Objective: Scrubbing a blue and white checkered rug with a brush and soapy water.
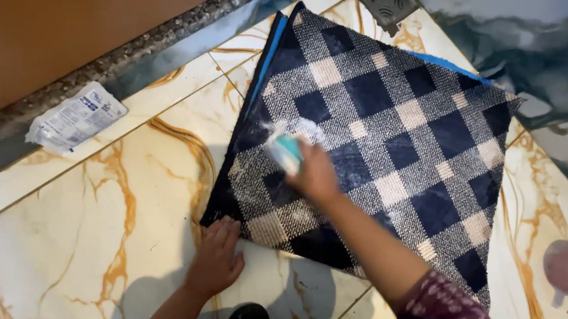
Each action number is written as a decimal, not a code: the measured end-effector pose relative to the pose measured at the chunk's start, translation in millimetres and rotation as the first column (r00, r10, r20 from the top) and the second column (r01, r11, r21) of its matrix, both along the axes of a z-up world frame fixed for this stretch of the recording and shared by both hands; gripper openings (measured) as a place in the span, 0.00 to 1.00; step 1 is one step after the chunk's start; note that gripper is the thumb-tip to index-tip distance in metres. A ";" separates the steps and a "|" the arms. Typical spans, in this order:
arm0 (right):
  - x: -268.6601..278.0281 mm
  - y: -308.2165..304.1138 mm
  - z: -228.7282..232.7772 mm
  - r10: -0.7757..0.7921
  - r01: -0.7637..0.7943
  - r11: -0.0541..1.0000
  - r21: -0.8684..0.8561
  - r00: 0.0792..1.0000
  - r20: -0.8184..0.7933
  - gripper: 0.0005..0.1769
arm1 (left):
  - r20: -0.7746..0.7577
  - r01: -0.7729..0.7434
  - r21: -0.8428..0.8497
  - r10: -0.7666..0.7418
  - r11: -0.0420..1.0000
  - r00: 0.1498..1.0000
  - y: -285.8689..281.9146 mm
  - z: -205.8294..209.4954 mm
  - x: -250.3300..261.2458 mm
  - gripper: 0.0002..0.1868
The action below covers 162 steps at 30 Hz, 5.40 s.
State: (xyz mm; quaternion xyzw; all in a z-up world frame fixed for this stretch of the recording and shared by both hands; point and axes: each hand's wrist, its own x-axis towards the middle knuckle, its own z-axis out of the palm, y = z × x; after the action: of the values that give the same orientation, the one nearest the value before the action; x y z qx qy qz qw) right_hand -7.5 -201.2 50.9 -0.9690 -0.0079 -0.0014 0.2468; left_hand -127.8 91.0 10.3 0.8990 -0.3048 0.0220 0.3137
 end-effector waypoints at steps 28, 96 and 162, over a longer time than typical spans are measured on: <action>-112.6 -59.5 -7.5 0.163 -0.161 0.963 0.215 0.987 0.008 0.45 | 0.009 0.033 0.094 -0.034 0.995 0.999 -0.4 6.4 10.2 0.32; -309.2 -285.6 7.6 -0.818 0.799 0.505 -0.325 0.563 0.113 0.50 | -0.284 0.268 0.637 -0.104 0.723 0.953 21.2 -6.2 113.7 0.29; -167.5 -179.6 -17.5 -0.741 0.728 0.671 0.142 0.666 0.086 0.44 | -0.426 0.471 0.819 -0.203 0.328 0.882 -18.1 -12.9 118.3 0.51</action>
State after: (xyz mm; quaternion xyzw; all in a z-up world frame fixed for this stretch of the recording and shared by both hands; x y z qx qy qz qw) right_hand -174.9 -380.7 33.4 -0.8745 0.3664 -0.1673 0.2702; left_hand -9.5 72.9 -2.6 0.8326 -0.4065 -0.3240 -0.1913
